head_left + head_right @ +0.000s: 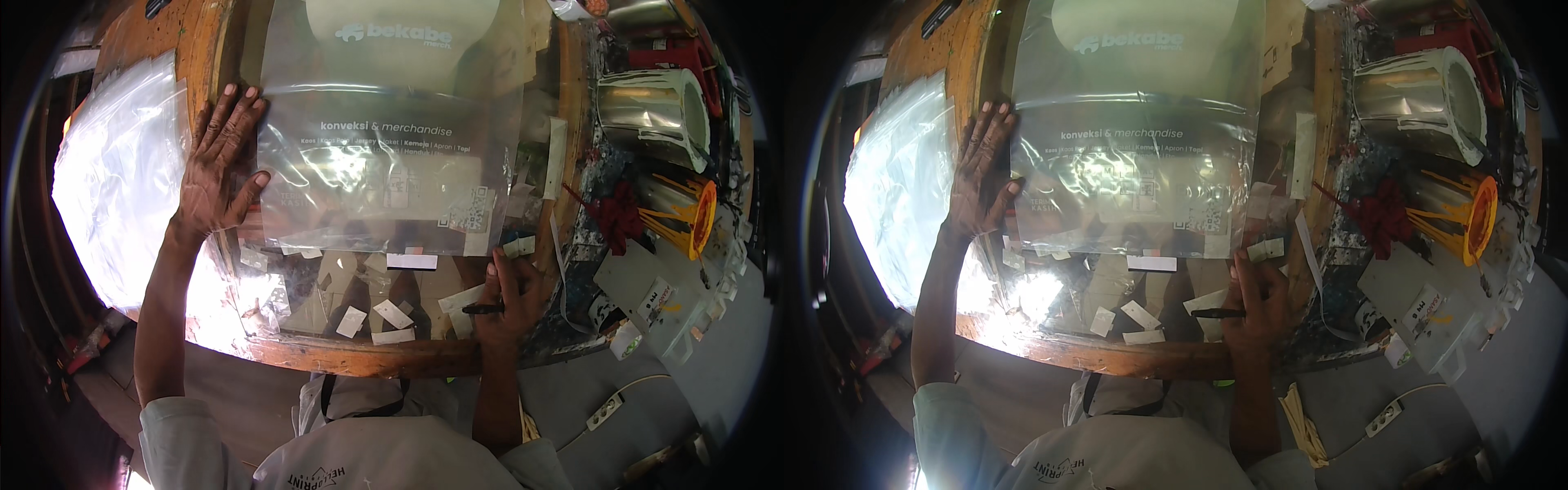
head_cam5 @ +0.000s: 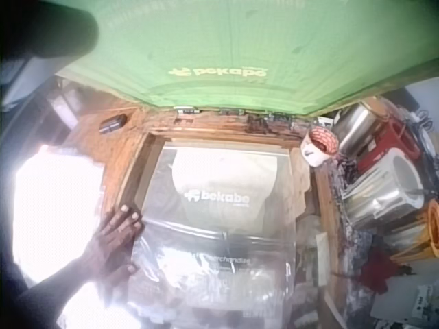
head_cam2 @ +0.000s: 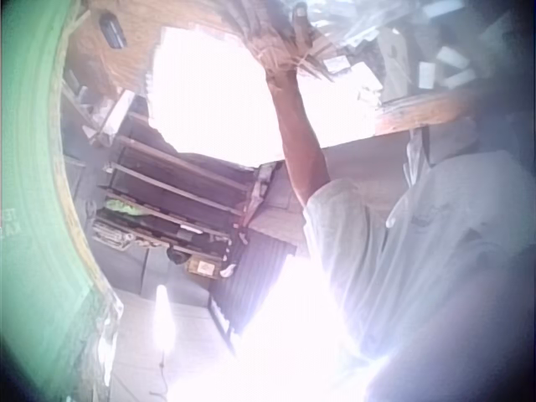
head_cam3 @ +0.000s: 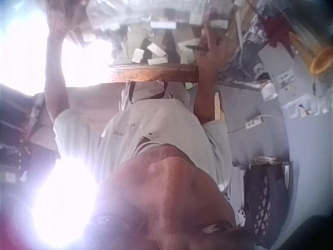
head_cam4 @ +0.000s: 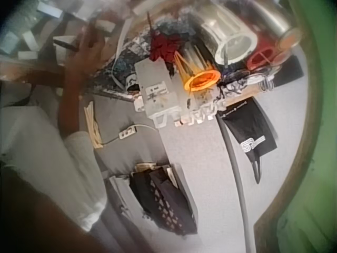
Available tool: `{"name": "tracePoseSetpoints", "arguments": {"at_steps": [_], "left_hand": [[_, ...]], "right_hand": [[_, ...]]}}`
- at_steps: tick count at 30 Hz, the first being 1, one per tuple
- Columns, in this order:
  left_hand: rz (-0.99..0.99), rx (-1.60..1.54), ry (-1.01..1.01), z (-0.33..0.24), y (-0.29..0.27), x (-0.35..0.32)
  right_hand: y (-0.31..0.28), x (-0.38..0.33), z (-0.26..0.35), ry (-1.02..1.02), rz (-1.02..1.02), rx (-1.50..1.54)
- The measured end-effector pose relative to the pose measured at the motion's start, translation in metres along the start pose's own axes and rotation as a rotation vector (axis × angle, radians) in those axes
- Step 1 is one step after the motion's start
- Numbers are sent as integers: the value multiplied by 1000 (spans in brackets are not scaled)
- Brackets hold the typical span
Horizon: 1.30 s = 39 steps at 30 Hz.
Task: The person prepares a plastic bag for screen printing by positioning strips of tape as guides on the surface and pressing the bag onto the workspace.
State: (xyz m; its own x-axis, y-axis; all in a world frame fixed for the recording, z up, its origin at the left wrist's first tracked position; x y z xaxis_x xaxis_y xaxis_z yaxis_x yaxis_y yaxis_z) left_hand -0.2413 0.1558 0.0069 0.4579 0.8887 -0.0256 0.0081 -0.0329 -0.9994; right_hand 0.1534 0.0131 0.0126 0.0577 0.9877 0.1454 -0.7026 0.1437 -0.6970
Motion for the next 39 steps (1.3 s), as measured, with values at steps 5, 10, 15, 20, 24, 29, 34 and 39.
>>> {"name": "tracePoseSetpoints", "arguments": {"at_steps": [5, 10, 15, 20, 24, 29, 34, 39], "left_hand": [[-4, 4, 6, 0, 1, 0], [-18, -11, 31, 3, 0, -1], [-89, -126, 25, 7, -2, -2], [-88, -210, 18, 25, -30, 14], [-130, 18, 127, 48, -42, 44], [-152, 42, 113, 62, -28, 73], [-181, 20, 152, 54, -8, 84], [-180, 56, 169, 53, -6, 84]], "right_hand": [[0, 0, -1, -2, -12, 15], [1, -1, -1, 3, -10, -19], [0, 0, 5, 56, 40, -90], [1, -3, 1, 91, 30, -52], [3, -1, 0, 53, 30, -73], [0, 1, 3, 30, 27, -78], [1, -1, 0, 9, 40, -116], [-1, 0, 5, 7, 84, -234]]}}
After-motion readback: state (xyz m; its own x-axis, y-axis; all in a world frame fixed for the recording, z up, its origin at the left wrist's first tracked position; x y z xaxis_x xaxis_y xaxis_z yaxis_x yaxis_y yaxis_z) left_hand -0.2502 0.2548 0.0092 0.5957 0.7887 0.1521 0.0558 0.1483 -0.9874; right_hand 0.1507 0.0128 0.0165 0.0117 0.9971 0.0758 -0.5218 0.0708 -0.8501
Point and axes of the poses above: each hand's wrist, its own x-axis towards the middle knuckle, its own y-axis out of the palm, z = x × y, the point moved 4 cm from there along x, towards the middle knuckle, and after that the axes turned 12 degrees about x, right-handed, at the moved point
